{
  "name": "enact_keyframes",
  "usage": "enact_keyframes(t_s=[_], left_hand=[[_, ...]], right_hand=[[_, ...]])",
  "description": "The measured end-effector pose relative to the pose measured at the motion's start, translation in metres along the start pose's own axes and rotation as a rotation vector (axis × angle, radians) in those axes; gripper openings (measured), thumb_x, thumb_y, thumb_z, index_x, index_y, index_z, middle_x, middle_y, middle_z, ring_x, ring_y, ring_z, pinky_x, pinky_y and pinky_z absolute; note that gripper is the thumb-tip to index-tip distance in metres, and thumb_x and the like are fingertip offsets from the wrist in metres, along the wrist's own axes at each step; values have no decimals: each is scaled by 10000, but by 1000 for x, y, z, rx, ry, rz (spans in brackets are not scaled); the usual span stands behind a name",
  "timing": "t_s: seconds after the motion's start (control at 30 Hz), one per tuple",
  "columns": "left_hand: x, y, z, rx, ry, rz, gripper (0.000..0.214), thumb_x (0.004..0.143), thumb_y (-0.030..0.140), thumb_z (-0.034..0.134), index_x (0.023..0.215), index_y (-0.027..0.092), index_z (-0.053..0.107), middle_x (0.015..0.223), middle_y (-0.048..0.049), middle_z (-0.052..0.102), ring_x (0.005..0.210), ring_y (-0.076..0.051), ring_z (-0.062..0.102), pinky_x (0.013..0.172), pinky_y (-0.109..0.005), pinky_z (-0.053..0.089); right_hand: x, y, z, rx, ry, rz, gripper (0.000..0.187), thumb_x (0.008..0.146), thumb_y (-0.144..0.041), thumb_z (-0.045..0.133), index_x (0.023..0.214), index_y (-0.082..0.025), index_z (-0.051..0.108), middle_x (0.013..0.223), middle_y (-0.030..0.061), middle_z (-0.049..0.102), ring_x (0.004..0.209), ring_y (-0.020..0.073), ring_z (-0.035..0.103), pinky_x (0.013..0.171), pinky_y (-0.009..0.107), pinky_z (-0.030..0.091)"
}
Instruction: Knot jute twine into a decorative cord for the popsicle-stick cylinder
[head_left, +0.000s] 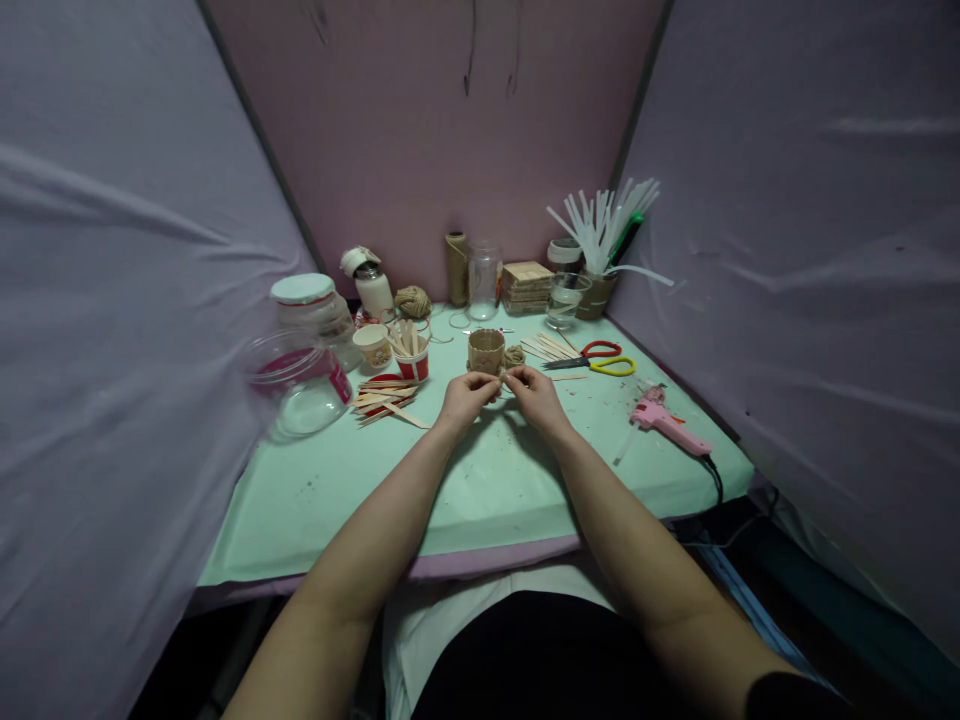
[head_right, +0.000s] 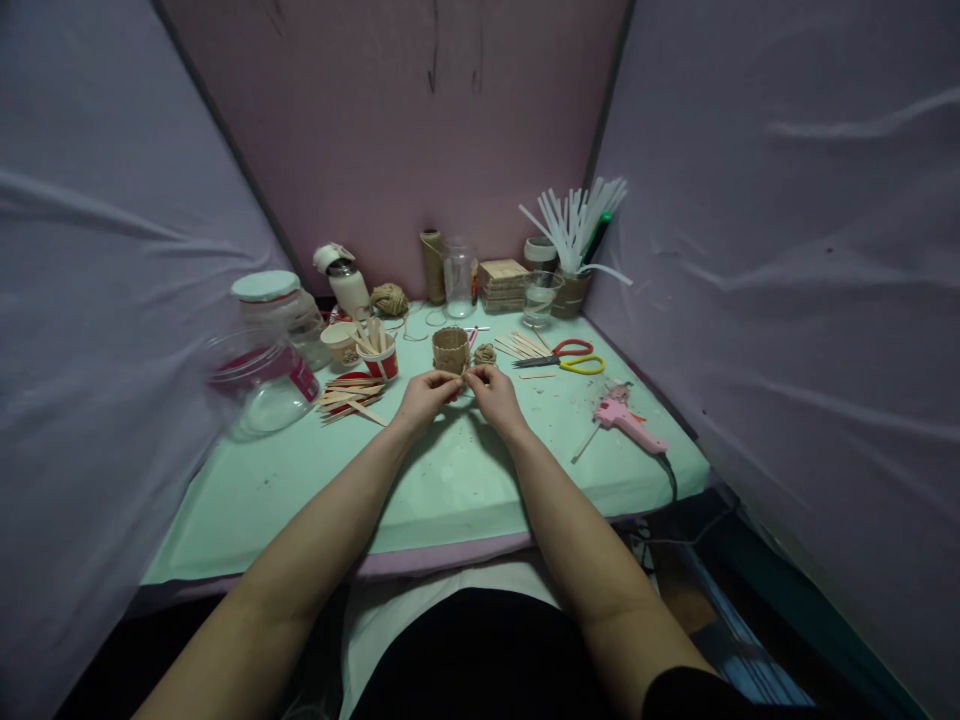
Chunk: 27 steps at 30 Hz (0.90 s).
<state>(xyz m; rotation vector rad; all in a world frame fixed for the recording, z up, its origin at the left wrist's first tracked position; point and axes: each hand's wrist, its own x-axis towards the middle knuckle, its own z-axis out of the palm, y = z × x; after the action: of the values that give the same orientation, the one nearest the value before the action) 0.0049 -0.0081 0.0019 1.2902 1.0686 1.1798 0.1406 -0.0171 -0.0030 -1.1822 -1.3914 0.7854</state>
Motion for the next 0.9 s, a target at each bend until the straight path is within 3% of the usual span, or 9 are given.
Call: enact_keyframes(t_s=[0.9], left_hand=[[-2,0,2,30,34,53,220,649,356,663,722,148,661,593,8,562,558,-96,459,530,-230,337]], right_hand=[[-2,-3,1,-64,26,-18,232,738,-389,553,752,-169,624,766,44,643,738,174,555,715,309,434]])
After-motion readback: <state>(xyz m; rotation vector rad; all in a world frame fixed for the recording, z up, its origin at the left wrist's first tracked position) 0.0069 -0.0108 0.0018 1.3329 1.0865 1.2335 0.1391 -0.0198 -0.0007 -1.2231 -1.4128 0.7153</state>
